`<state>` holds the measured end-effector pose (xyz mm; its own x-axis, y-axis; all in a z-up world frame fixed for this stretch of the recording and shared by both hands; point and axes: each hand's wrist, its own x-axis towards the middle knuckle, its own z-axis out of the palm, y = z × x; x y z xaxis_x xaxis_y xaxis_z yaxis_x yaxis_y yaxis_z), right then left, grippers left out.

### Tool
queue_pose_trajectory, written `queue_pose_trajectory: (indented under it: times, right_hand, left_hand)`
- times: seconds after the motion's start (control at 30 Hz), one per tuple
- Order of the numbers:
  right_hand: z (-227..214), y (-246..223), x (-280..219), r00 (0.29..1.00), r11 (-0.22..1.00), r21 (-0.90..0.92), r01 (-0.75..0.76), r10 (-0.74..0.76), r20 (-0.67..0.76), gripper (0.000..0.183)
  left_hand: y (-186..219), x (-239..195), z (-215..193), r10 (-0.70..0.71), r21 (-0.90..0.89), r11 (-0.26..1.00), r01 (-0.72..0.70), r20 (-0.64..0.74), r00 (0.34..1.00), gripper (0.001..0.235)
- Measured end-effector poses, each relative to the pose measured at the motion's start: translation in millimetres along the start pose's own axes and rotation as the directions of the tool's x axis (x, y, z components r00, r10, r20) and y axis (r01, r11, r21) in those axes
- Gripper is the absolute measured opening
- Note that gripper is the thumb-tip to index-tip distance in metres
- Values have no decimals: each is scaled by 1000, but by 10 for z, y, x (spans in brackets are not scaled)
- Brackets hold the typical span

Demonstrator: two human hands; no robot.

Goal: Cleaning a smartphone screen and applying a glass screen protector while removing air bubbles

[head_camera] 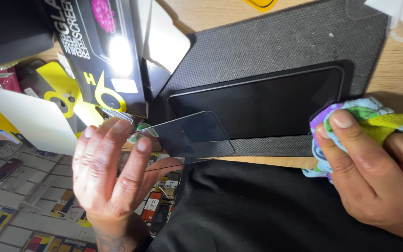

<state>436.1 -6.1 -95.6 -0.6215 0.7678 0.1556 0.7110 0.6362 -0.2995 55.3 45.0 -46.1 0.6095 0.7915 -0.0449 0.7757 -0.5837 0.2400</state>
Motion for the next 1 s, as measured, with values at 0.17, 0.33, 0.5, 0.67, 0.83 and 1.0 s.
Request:
queue_pose_trajectory:
  times: [0.17,0.33,0.5,0.67,0.83,1.0]
  right_hand:
    - [0,20,-74,1000,1000,-12,-7,7,9,19]
    - [-26,97,-23,1000,1000,24,10,-10,-1,18]
    - [-78,164,22,997,996,42,83,-83,1,14]
    - [-34,66,-87,999,997,60,-38,40,-23,10]
    - [-20,49,-122,998,999,-18,-48,47,-46,11]
    - [-70,82,-98,999,999,-1,-35,35,-12,7]
  left_hand:
    - [80,163,58,24,17,1000,-24,13,1000,54]
    - [101,342,103,74,-33,997,-74,6,997,51]
    - [180,556,160,102,-86,991,-100,17,995,47]
    - [239,651,170,89,-137,987,-81,59,994,47]
    - [295,734,223,111,-119,987,-107,28,993,47]
    - [335,764,259,130,-158,980,-123,33,991,47]
